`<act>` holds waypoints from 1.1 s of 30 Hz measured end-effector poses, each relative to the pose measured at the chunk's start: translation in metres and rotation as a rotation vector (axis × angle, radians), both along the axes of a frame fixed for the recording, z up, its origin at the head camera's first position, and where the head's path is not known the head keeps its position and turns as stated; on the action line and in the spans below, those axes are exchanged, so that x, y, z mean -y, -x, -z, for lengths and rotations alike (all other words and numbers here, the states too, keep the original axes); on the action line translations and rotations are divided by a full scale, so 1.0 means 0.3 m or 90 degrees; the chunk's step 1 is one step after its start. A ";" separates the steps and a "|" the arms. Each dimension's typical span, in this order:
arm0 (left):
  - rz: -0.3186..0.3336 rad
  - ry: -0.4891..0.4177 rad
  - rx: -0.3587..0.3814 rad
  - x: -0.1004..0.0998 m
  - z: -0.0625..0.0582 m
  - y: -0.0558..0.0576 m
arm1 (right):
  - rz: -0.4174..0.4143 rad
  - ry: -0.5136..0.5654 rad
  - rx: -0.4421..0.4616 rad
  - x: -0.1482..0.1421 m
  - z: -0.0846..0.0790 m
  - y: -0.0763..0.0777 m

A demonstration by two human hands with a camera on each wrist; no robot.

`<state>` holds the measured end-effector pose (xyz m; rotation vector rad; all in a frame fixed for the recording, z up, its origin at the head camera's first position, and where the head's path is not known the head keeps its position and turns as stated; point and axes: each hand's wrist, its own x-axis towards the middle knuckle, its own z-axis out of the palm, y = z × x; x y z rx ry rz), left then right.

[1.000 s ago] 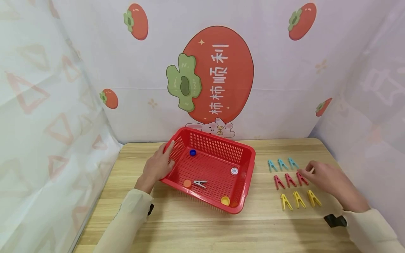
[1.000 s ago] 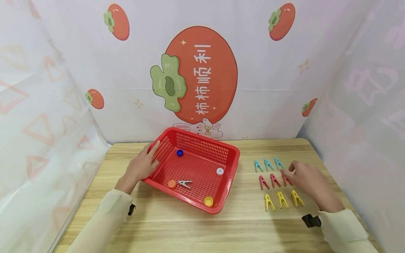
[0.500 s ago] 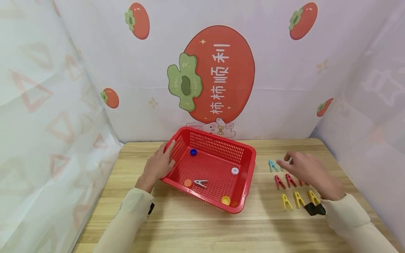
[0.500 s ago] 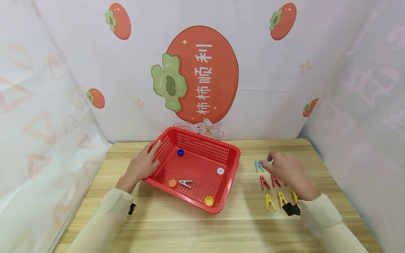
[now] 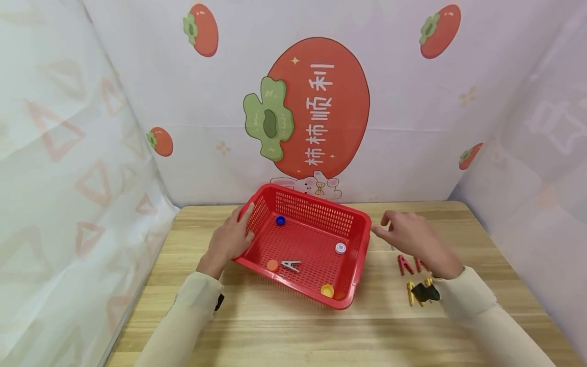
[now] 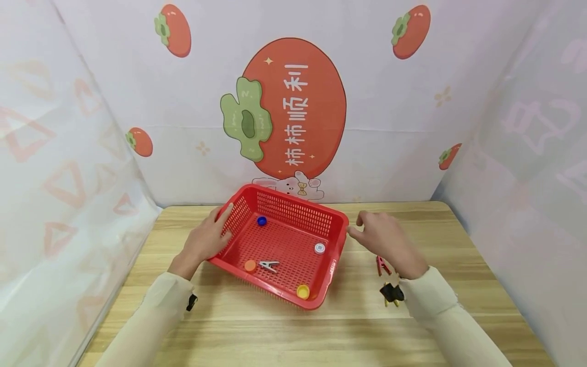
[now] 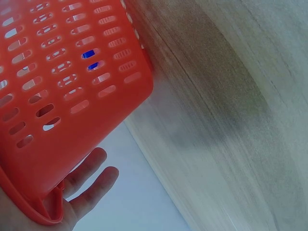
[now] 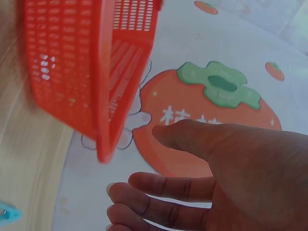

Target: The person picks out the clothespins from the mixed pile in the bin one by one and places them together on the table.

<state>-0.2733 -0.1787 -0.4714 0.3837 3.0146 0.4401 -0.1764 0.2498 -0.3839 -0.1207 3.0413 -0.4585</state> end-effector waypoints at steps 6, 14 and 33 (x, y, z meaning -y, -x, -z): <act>-0.002 -0.003 0.003 0.002 0.000 0.001 | -0.014 0.010 0.000 0.078 -0.020 0.029; -0.002 0.000 -0.005 -0.001 -0.002 0.001 | -0.048 -0.002 -0.002 0.181 -0.040 0.066; -0.001 0.003 -0.015 0.004 0.006 -0.004 | -0.163 -0.073 0.008 0.440 -0.059 0.139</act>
